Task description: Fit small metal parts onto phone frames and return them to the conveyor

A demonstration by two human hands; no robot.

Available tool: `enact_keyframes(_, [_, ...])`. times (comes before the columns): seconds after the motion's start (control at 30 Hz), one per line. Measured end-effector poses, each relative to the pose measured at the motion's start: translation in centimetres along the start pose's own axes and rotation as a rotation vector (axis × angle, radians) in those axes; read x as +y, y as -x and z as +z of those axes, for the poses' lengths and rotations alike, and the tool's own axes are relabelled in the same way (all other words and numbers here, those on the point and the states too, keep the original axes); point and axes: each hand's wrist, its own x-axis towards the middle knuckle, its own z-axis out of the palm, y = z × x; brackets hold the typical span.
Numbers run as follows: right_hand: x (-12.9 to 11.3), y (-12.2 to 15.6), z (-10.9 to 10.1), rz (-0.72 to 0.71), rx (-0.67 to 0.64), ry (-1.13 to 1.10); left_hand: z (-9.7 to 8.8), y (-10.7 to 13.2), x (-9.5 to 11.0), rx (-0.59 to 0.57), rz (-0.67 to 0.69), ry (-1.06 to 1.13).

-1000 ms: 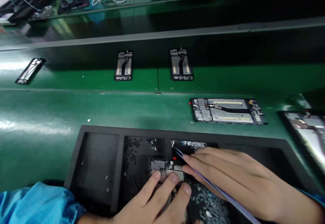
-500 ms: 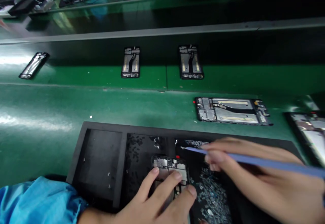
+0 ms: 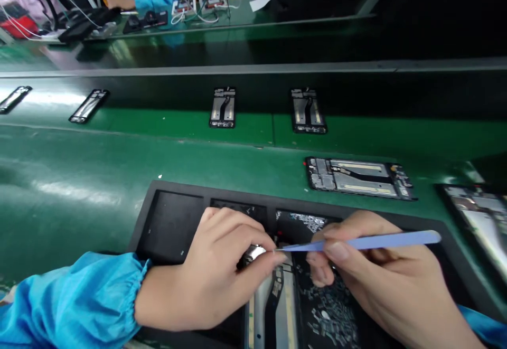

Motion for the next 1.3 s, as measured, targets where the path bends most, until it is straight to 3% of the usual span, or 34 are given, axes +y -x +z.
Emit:
enact_keyframes(0.23, [-0.2,-0.2,-0.3,-0.084,-0.014,0.058,-0.2,-0.2,-0.2,0.044,0.057,0.066])
enact_keyframes(0.47, [-0.8,0.1,-0.6,-0.305,0.005,0.356,0.3,-0.2,-0.4,0.030,0.003,0.128])
enact_keyframes(0.63, [-0.7,0.0,-1.7,-0.365,-0.085,0.598,-0.3,-0.2,-1.2,-0.005,-0.127,0.037])
enact_keyframes(0.77, [0.0,-0.7,-2.0,-0.363,-0.127,0.625,-1.7,-1.1,-2.1,-0.195,-0.312,-0.077])
enact_keyframes(1.0, [0.8,-2.0,-1.9,-0.242,-0.228,0.592,-3.0,-3.9,-1.5,-0.727,-0.804,0.252])
enact_keyframes(1.1, [0.9,-2.2,-2.0,-0.225,-0.249,0.597,-2.8,-4.4,-2.1,-0.800,-0.912,0.391])
enact_keyframes(1.3, [1.7,-1.8,-2.5,-0.227,-0.285,0.593,-2.3,-4.4,-3.2,-0.797,-0.970,0.574])
